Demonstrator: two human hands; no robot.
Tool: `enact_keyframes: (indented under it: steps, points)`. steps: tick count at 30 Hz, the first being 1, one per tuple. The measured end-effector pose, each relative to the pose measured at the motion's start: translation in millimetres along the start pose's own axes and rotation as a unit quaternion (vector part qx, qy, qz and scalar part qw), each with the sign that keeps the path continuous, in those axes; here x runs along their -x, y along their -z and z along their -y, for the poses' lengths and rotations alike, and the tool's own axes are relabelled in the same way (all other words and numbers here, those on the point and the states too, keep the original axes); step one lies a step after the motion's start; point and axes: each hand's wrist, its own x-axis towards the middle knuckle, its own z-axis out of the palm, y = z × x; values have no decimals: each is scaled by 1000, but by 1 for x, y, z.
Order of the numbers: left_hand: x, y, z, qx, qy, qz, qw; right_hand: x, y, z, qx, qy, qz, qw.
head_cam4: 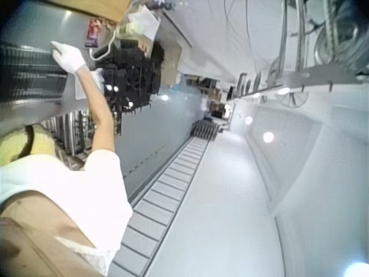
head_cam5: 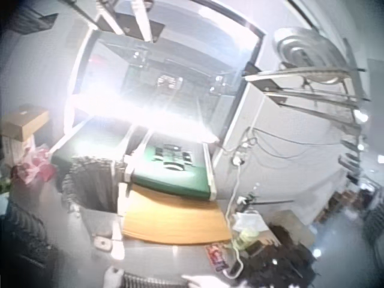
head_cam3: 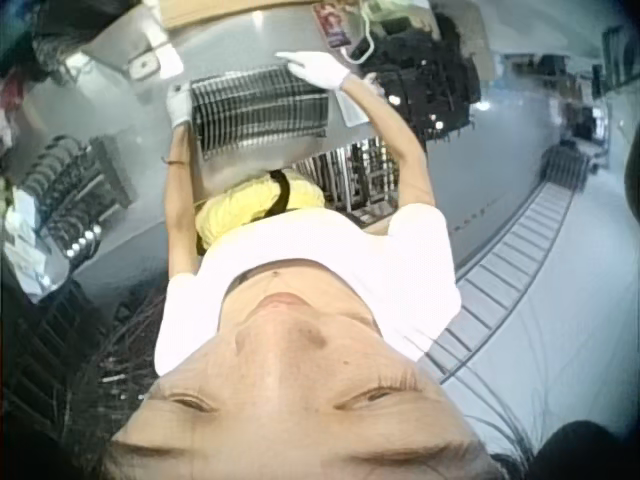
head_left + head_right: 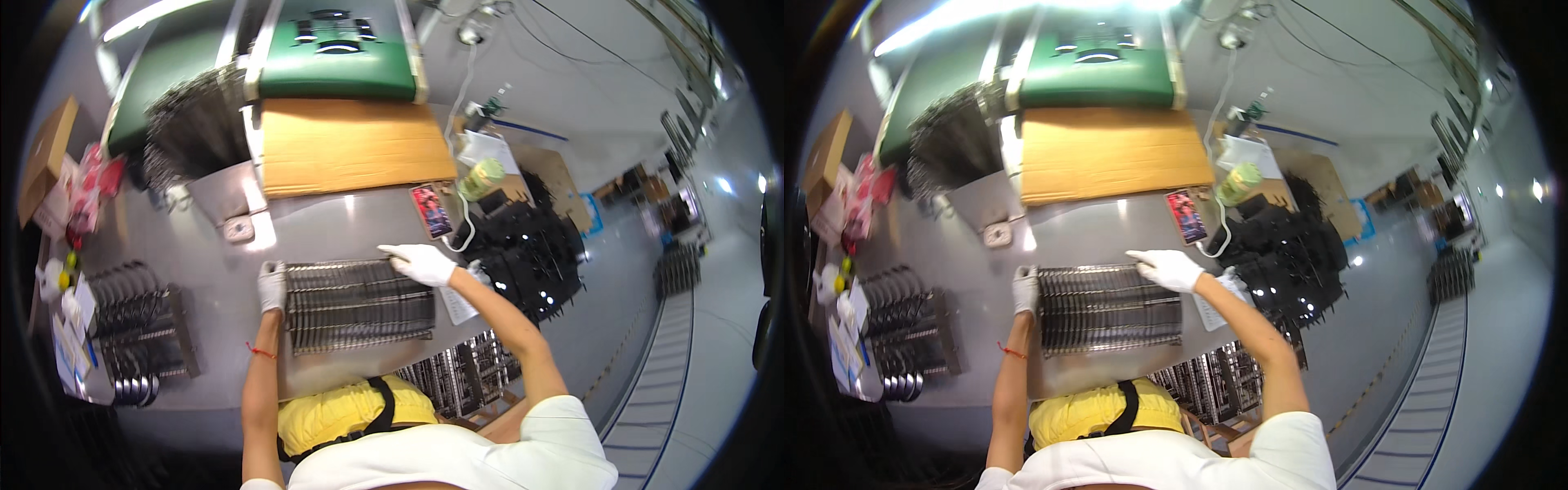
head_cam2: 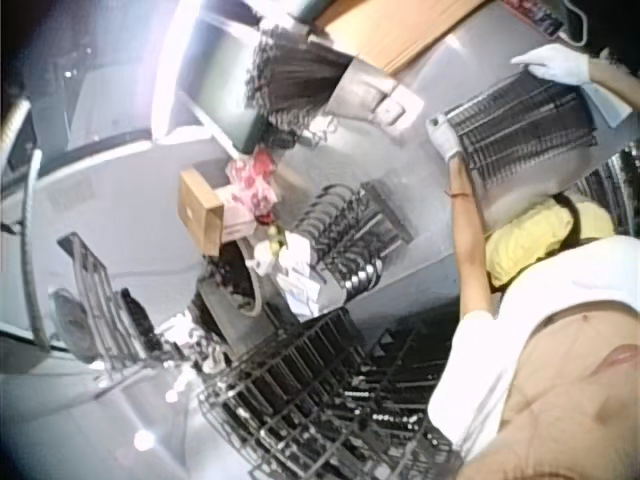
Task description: The person assembles sunglasses by inserting black plastic frames into a metal rack, then attaching arms and nose pads. They repeatedly pick up frames, align them in the rack, and secure components by hand.
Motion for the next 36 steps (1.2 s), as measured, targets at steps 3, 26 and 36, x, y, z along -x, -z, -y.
enact_keyframes:
  steps: [3,26,36]
  points:
    - [-21,8,-1,-113,8,70,991,-2,-4,0,-49,-32,17,998]
    - [214,-37,-65,-550,-214,545,595,-20,53,-207,-169,-302,-393,852]
    - [135,-50,-154,549,245,172,780,94,94,101,-308,16,-323,895]
